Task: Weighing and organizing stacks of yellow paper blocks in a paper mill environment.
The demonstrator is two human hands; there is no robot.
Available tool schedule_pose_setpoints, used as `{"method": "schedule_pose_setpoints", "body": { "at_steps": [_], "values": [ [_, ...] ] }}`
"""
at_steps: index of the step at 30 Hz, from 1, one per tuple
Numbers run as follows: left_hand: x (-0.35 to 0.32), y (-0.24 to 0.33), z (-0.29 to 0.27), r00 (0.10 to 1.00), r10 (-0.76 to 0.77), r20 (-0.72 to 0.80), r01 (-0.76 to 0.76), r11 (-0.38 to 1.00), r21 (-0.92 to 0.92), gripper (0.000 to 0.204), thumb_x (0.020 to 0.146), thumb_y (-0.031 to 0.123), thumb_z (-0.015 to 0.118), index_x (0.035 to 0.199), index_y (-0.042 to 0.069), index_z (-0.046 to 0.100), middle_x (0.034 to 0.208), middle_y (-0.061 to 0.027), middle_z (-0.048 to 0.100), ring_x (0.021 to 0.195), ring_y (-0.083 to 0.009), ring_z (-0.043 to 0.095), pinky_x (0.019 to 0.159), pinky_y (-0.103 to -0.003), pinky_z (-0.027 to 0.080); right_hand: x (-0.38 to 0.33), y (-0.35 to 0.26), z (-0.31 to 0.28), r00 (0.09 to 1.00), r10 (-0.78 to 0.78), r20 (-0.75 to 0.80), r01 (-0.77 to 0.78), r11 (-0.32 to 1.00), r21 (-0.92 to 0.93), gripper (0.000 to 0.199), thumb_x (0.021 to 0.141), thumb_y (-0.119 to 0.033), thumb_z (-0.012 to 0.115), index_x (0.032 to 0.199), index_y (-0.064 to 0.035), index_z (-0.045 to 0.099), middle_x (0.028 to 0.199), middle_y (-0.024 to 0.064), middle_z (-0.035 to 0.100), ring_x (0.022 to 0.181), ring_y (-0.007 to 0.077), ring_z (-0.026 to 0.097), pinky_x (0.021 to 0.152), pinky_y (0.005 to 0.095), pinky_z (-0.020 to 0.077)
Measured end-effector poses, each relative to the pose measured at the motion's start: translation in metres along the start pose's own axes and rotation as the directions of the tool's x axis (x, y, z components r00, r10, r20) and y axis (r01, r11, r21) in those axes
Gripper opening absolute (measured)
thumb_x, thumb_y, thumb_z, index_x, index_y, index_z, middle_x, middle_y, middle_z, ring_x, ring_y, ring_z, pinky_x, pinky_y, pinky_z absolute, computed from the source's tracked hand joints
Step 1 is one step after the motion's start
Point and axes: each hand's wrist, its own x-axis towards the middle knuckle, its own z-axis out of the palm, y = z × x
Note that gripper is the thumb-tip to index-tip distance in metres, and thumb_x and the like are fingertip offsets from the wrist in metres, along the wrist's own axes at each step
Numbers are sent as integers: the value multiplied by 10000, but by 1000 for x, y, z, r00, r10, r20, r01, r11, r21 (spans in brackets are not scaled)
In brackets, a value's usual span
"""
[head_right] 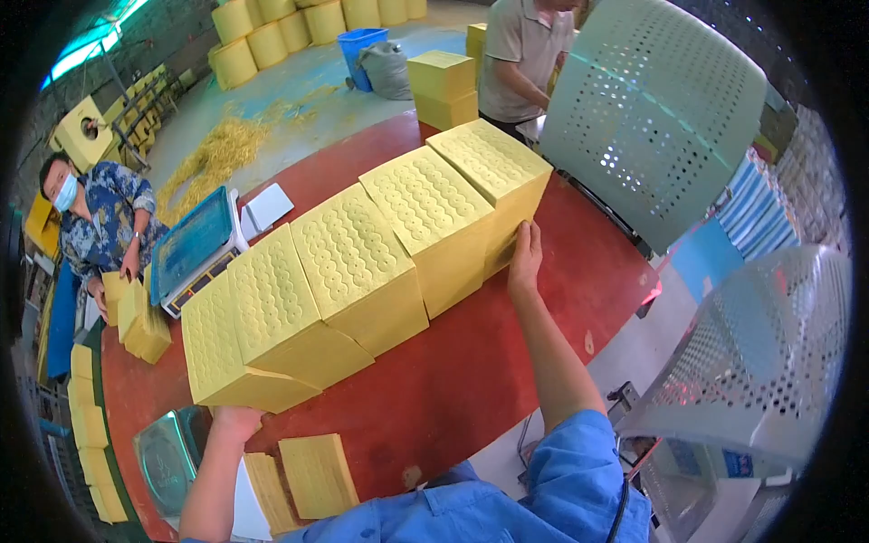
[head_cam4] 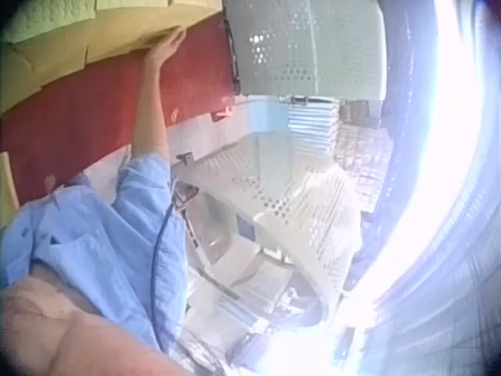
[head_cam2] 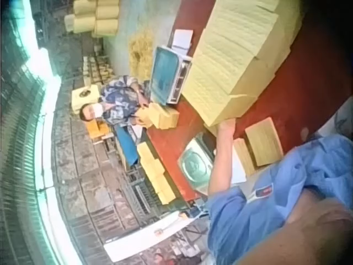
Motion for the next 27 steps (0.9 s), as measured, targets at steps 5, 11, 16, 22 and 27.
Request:
{"method": "schedule_pose_setpoints", "body": {
  "at_steps": [5,11,16,22,27],
  "values": [
    [60,-26,27,999,34,-15,-33,998,53,617,965,558,464,1428,151,443,1449,-73,481,1308,-271,473,1037,-490,430,49,16,5,997,-28,-73,29,1000,9,529,1008,-440,514,1374,-59,509,1350,74,534,1279,193,437,1093,345,304],
    [69,-14,59,1000,19,15,-20,999,46,603,1002,543,400,1492,194,376,1523,-24,409,1356,-241,437,1109,-458,367,73,40,18,1000,-19,-11,20,996,83,388,1029,-378,485,1264,-80,559,1195,15,565,1143,155,465,1029,319,331],
    [112,-43,129,998,57,-22,-55,997,59,592,1010,508,415,1495,172,370,1519,-40,410,1364,-247,428,1110,-457,369,154,43,9,999,-48,-7,49,995,89,373,1021,-381,495,1253,-97,565,1173,5,561,1127,153,467,1015,317,336],
    [175,-51,175,994,112,15,-113,987,112,641,978,539,469,1460,122,406,1468,-86,447,1322,-268,453,1055,-497,410,238,61,22,999,-14,-52,20,993,112,405,1005,-419,519,1249,-100,571,1184,9,559,1140,165,466,1024,322,335],
    [218,-49,212,998,59,-15,-57,994,93,637,976,533,479,1452,114,415,1462,-86,454,1298,-270,469,1043,-501,415,289,86,9,998,-25,-54,30,996,89,465,990,-447,541,1309,-108,558,1276,22,552,1230,176,443,1089,342,292]
  ]
}}
